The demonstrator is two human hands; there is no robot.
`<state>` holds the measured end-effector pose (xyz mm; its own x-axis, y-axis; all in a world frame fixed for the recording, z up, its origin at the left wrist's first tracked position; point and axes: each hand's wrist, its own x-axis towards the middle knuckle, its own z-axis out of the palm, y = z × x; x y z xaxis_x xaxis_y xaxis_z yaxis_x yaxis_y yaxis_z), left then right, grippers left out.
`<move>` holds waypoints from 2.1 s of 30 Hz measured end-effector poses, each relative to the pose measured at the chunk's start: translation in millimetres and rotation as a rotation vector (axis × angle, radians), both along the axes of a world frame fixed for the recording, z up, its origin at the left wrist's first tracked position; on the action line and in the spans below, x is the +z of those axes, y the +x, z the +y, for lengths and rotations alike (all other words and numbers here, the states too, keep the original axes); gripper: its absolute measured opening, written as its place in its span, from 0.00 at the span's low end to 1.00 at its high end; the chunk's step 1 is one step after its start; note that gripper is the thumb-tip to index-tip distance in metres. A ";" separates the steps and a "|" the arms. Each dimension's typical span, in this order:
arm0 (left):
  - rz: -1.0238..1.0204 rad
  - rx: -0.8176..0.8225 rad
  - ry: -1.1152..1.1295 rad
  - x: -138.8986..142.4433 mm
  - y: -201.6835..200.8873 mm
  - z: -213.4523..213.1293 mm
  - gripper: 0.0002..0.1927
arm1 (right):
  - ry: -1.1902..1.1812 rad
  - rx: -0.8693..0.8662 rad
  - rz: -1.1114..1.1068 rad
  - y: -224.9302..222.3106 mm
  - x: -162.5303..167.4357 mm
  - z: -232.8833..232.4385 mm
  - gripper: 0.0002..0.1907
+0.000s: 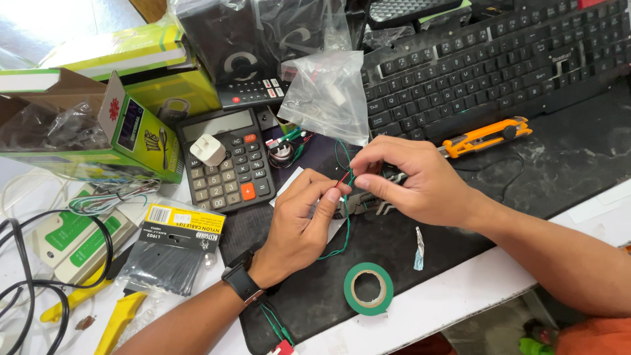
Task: The person strips insulation from green and red wires using pliers, twists the wire ends together, and wraps them with green tape. They then move to a wooden enclosure, position a switching power supply inside it, and connect wires to the supply and a circuit board while holding the enclosure lid.
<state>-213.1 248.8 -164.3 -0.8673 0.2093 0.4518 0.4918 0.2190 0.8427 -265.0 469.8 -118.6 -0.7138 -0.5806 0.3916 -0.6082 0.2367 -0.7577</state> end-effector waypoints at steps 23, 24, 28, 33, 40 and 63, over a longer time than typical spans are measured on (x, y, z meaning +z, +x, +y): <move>-0.059 0.001 0.123 -15.7 -4.4 -2.6 0.05 | 0.852 0.026 0.121 -14.2 39.4 27.6 0.18; -0.129 -0.018 0.181 -18.7 -4.9 -2.5 0.06 | 0.925 0.036 0.097 -13.8 41.1 28.8 0.19; -0.322 0.008 0.328 -30.3 -10.1 -0.8 0.08 | 1.065 0.109 0.114 -7.5 41.9 25.9 0.24; -0.323 0.035 0.462 -36.4 -16.2 -3.5 0.09 | 1.141 0.103 0.157 1.3 32.3 12.4 0.24; -0.390 0.052 0.529 -33.7 -18.7 -7.0 0.09 | 1.005 0.091 0.157 -0.6 38.7 22.4 0.16; -0.164 -0.011 0.482 -29.8 -3.8 -4.7 0.06 | 0.687 -0.002 0.081 2.5 43.8 12.5 0.17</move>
<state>-216.9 244.1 -194.2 -0.9339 0.0199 0.3570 0.3444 -0.2183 0.9131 -262.5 482.3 -74.9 -0.6990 -0.7150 -0.0126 -0.6555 0.6477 -0.3882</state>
